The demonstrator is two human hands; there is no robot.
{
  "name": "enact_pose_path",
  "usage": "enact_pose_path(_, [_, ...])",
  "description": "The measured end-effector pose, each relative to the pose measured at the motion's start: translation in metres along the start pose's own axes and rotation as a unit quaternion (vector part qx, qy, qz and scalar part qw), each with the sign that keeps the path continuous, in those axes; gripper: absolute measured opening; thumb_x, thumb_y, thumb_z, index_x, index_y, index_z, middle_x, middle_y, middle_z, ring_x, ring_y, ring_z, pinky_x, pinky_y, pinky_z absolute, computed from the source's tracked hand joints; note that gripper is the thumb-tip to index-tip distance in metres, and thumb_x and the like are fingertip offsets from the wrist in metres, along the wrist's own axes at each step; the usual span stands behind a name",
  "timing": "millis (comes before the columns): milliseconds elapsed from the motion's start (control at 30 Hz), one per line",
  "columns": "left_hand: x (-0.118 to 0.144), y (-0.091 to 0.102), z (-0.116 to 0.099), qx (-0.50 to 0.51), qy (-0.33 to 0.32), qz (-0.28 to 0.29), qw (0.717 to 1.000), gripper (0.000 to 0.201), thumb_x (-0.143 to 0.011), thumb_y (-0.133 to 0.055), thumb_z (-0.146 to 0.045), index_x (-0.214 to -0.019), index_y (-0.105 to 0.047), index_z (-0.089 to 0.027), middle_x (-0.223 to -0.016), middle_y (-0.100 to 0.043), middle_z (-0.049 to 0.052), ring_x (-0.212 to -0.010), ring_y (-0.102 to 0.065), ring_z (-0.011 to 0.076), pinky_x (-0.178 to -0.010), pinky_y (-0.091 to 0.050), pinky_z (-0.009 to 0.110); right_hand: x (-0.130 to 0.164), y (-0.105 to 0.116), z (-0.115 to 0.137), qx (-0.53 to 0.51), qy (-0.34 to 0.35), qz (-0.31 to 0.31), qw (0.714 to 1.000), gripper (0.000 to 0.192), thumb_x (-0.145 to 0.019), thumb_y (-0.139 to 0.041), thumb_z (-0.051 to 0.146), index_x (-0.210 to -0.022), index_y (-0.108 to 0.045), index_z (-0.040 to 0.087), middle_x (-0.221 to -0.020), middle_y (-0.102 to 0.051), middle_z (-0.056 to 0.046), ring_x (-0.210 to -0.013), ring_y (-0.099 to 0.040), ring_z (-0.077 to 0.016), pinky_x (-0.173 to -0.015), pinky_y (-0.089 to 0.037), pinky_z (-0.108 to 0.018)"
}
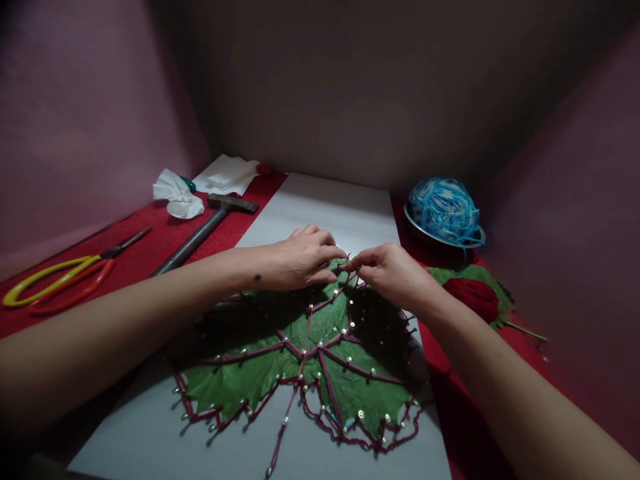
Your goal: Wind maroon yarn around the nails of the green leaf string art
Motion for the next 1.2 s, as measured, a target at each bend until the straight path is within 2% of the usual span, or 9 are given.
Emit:
enact_pose_path(100, [-0.008, -0.004, 0.0, -0.007, 0.0, 0.012, 1.0, 0.034, -0.091, -0.047, -0.041, -0.116, -0.062, -0.023, -0.11, -0.055, 0.013, -0.103, -0.045, 0.0283, -0.089, -0.037, 0.043, -0.001, -0.004, 0.001, 0.0, 0.007, 0.001, 1.0, 0.03, -0.072, -0.049, 0.018, -0.087, -0.075, 0.014, -0.055, -0.052, 0.002, -0.05, -0.035, -0.0087, -0.048, -0.027, -0.023])
enact_pose_path(200, [-0.011, -0.008, 0.001, -0.003, 0.009, 0.01, 1.0, 0.03, -0.09, -0.047, -0.038, -0.107, -0.066, -0.021, -0.108, -0.055, 0.012, -0.102, -0.045, 0.028, -0.088, -0.038, 0.042, -0.004, -0.009, 0.008, -0.006, 0.002, 0.0, 1.0, 0.028, -0.07, -0.049, 0.015, -0.083, -0.074, 0.014, -0.051, -0.047, 0.004, -0.047, -0.033, -0.0077, -0.046, -0.025, -0.023])
enact_pose_path(367, [-0.012, -0.007, 0.003, 0.03, 0.023, 0.024, 0.999, 0.024, -0.086, -0.051, -0.035, -0.09, -0.067, -0.017, -0.104, -0.055, 0.01, -0.098, -0.046, 0.0253, -0.087, -0.037, 0.037, -0.013, -0.016, 0.018, -0.072, -0.034, 0.005, 0.997, 0.013, -0.066, -0.055, 0.015, -0.067, -0.068, 0.014, -0.045, -0.042, 0.007, -0.042, -0.027, -0.0054, -0.043, -0.021, -0.023])
enact_pose_path(567, [-0.014, -0.004, 0.005, 0.052, 0.024, 0.018, 0.998, 0.023, -0.084, -0.051, -0.031, -0.097, -0.063, -0.016, -0.102, -0.054, 0.009, -0.098, -0.046, 0.0232, -0.09, -0.037, 0.035, -0.015, -0.015, 0.019, -0.263, -0.104, -0.004, 0.959, 0.007, -0.066, -0.057, 0.013, -0.061, -0.059, 0.017, -0.038, -0.032, 0.009, -0.037, -0.021, -0.0057, -0.039, -0.014, -0.024])
enact_pose_path(633, [-0.015, -0.005, 0.005, 0.053, 0.023, 0.009, 0.998, 0.023, -0.084, -0.051, -0.03, -0.099, -0.063, -0.017, -0.102, -0.054, 0.009, -0.098, -0.046, 0.0234, -0.09, -0.037, 0.036, -0.012, -0.012, 0.018, -0.278, -0.112, 0.002, 0.954, 0.007, -0.068, -0.057, 0.014, -0.062, -0.059, 0.017, -0.037, -0.03, 0.009, -0.036, -0.02, -0.0058, -0.039, -0.013, -0.024])
enact_pose_path(767, [-0.017, -0.007, 0.003, 0.04, 0.016, 0.007, 0.999, 0.028, -0.086, -0.05, -0.028, -0.11, -0.063, -0.025, -0.101, -0.055, 0.008, -0.097, -0.047, 0.0242, -0.089, -0.037, 0.038, -0.002, -0.001, 0.009, -0.164, -0.1, 0.018, 0.981, 0.012, -0.069, -0.056, 0.014, -0.07, -0.068, 0.015, -0.04, -0.035, 0.007, -0.037, -0.022, -0.0056, -0.039, -0.015, -0.024])
enact_pose_path(900, [-0.02, -0.009, 0.002, 0.019, 0.003, -0.016, 1.0, 0.03, -0.087, -0.05, -0.028, -0.114, -0.064, -0.028, -0.104, -0.057, 0.009, -0.1, -0.046, 0.0258, -0.088, -0.035, 0.04, 0.007, 0.005, -0.003, -0.001, -0.037, 0.035, 0.999, 0.025, -0.069, -0.051, 0.012, -0.077, -0.075, 0.017, -0.048, -0.049, 0.004, -0.042, -0.03, -0.0068, -0.043, -0.022, -0.024])
enact_pose_path(1067, [-0.02, -0.009, -0.003, 0.017, 0.025, -0.027, 0.999, 0.029, -0.091, -0.045, -0.023, -0.107, -0.069, -0.027, -0.105, -0.061, 0.009, -0.1, -0.047, 0.0254, -0.086, -0.033, 0.039, 0.013, 0.005, -0.002, 0.147, 0.026, -0.008, 0.989, 0.034, -0.069, -0.048, 0.008, -0.085, -0.077, 0.018, -0.045, -0.052, 0.004, -0.042, -0.033, -0.0079, -0.047, -0.028, -0.023])
enact_pose_path(1200, [-0.017, -0.007, -0.009, -0.026, 0.017, -0.03, 0.999, 0.027, -0.092, -0.045, -0.027, -0.107, -0.068, -0.025, -0.106, -0.062, 0.009, -0.101, -0.047, 0.0269, -0.081, -0.033, 0.039, 0.013, 0.006, 0.003, 0.2, 0.036, -0.014, 0.979, 0.036, -0.071, -0.048, 0.007, -0.088, -0.077, 0.018, -0.043, -0.049, 0.004, -0.041, -0.035, -0.0084, -0.05, -0.03, -0.023])
Point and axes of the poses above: each hand's wrist, its own x-axis away from the middle knuckle, its own y-axis out of the back of the hand, z = x × y, the point moved 2 cm from there along -x, towards the middle knuckle
